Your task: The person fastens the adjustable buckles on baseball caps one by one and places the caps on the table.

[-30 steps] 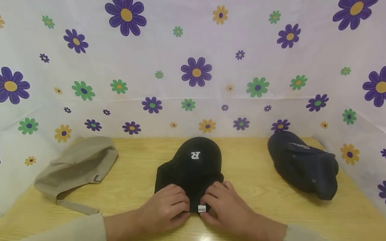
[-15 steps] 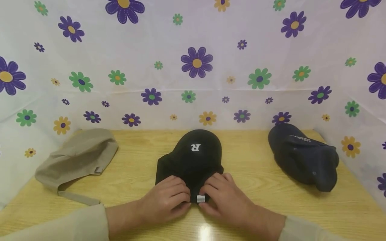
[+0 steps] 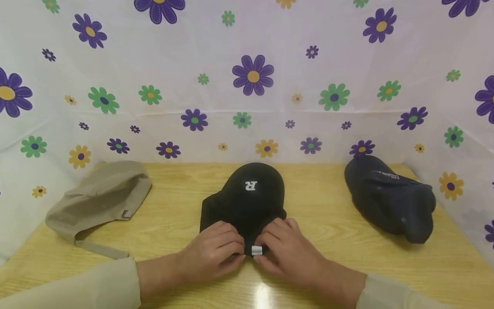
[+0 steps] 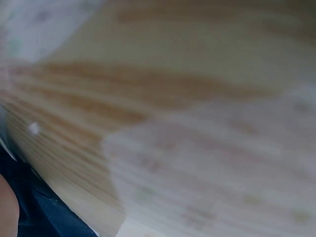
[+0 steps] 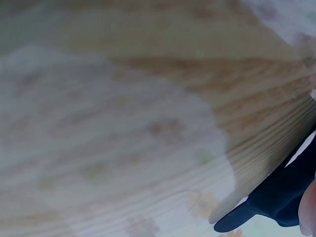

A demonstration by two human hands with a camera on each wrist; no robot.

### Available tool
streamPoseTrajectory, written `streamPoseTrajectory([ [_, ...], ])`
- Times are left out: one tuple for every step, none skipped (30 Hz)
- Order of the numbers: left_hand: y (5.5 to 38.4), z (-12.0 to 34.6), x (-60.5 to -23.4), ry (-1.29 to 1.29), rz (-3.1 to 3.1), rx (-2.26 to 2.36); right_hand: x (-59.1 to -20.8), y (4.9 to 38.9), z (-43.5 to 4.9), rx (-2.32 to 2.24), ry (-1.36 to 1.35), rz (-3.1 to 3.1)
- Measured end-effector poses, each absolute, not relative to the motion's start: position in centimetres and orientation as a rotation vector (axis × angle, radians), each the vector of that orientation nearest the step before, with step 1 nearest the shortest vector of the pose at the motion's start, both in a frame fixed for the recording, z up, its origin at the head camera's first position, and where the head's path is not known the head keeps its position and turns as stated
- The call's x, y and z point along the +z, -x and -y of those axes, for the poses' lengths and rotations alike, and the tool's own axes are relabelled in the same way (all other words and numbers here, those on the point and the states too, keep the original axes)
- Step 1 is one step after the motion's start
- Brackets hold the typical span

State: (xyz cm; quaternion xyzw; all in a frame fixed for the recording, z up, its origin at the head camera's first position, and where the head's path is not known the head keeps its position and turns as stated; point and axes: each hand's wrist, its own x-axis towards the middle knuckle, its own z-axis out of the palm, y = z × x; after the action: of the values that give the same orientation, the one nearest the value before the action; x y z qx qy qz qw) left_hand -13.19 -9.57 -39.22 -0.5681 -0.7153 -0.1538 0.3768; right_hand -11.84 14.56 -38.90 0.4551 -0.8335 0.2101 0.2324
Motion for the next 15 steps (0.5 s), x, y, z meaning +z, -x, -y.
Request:
streamPoseTrajectory([
  [13.19,9.57,-39.17,1.453,1.827,-0.396,-38.86,11.82,-14.57,0.577,-1.247,2.297],
  [13.19,9.57,-39.12,1.453,1.825,-0.398,-38.82,11.82,-14.56,0.582,-1.248,2.296],
  [13.2,9.56,-39.06,1.453,1.822,-0.398,-38.77,11.8,-14.56,0.584,-1.246,2.3],
  [13.23,9.56,-39.01,1.454,1.819,-0.397,-38.74,11.81,-14.56,0.587,-1.245,2.298],
  [13.24,9.56,-38.98,1.453,1.82,-0.398,-38.72,11.82,-14.56,0.59,-1.246,2.3],
  [13.26,9.56,-38.95,1.453,1.822,-0.399,-38.67,11.78,-14.56,0.589,-1.241,2.316],
  [13.28,9.56,-38.93,1.452,1.821,-0.401,-38.61,11.75,-14.57,0.588,-1.238,2.33],
  [13.29,9.55,-38.93,1.453,1.821,-0.404,-38.63,11.77,-14.57,0.592,-1.241,2.326],
  [13.29,9.54,-38.96,1.452,1.819,-0.408,-38.64,11.78,-14.59,0.594,-1.242,2.327],
  [13.28,9.53,-38.98,1.452,1.818,-0.41,-38.66,11.78,-14.6,0.592,-1.242,2.335],
  [13.26,9.51,-39.0,1.452,1.819,-0.414,-38.66,11.77,-14.62,0.592,-1.241,2.342],
  [13.25,9.5,-39.03,1.451,1.819,-0.417,-38.65,11.76,-14.64,0.59,-1.237,2.349],
  [13.23,9.48,-39.03,1.451,1.818,-0.419,-38.69,11.79,-14.64,0.589,-1.242,2.337],
  [13.21,9.47,-39.04,1.45,1.82,-0.419,-38.73,11.82,-14.63,0.589,-1.245,2.324],
  [13.18,9.46,-39.05,1.448,1.825,-0.419,-38.72,11.81,-14.62,0.584,-1.246,2.323],
])
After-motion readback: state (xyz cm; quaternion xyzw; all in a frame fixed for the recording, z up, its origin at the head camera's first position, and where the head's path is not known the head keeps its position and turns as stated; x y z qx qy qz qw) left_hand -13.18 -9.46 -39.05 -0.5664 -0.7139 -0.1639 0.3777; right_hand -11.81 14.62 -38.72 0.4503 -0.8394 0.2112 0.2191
